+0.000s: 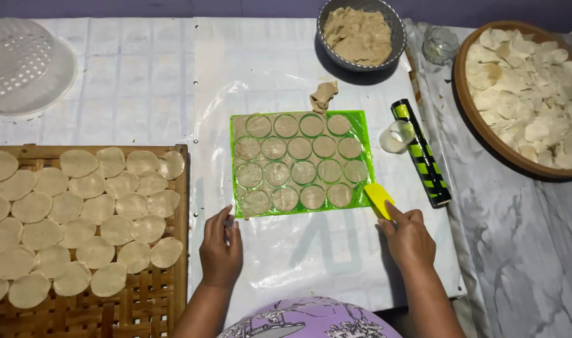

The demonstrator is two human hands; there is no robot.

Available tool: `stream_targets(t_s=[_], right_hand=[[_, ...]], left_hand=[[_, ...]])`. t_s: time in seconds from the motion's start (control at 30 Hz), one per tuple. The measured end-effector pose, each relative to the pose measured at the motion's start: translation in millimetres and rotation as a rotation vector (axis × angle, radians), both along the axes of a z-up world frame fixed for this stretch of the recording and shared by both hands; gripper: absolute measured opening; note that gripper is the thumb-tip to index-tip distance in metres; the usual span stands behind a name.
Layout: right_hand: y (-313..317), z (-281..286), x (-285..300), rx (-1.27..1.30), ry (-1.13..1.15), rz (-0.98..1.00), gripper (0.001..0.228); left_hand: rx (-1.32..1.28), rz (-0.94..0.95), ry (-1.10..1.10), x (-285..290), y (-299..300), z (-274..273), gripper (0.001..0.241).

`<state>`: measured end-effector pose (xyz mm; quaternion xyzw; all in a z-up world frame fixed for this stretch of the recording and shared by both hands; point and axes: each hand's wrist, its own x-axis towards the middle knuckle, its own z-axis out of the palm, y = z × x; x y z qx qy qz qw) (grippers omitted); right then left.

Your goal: Cutting circular dough discs from a sheet and placing them onto a drying rack.

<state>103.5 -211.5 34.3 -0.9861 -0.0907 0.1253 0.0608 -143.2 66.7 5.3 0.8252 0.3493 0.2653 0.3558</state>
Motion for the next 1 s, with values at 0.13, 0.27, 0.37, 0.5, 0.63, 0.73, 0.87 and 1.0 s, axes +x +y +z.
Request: stream_targets(t_s=[0.13, 0.27, 0.37, 0.5, 0.63, 0.73, 0.87, 1.0], right_hand=[[10, 1, -2, -0.116, -0.029, 0.086, 0.039], [8, -25, 12, -0.157, -0.314, 0.252, 0.034], [10, -24, 16, -0.214, -0.413, 0.303, 0.034], [16, -21, 14, -0.188, -0.402, 0.346, 0.034], [19, -17, 15, -0.156, -0.341, 0.324, 0.035], [19, -24, 18, -0.116, -0.331, 0.29, 0.036], [25, -11, 22, -0.024, -0.274, 0.218, 0.033], [32, 5, 25, 0.118, -0.3, 0.3, 0.034]], left_hand=[[0.013, 0.017, 0.008, -1, -10, -19, 0.04], [-0.002, 0.018, 0.011, 1, -11, -17, 0.037], [0.024, 0.022, 0.016, 1, -13, -17, 0.036], [0.025, 0.031, 0.013, 2, -12, -16, 0.035], [0.031, 0.032, 0.034, 2, -13, -17, 0.035], [-0.012, 0.049, 0.029, 4, -12, -15, 0.034], [-0.204, 0.112, -0.043, 4, -4, -21, 0.028], [-0.539, 0.263, -0.3, 19, 6, -16, 0.023]])
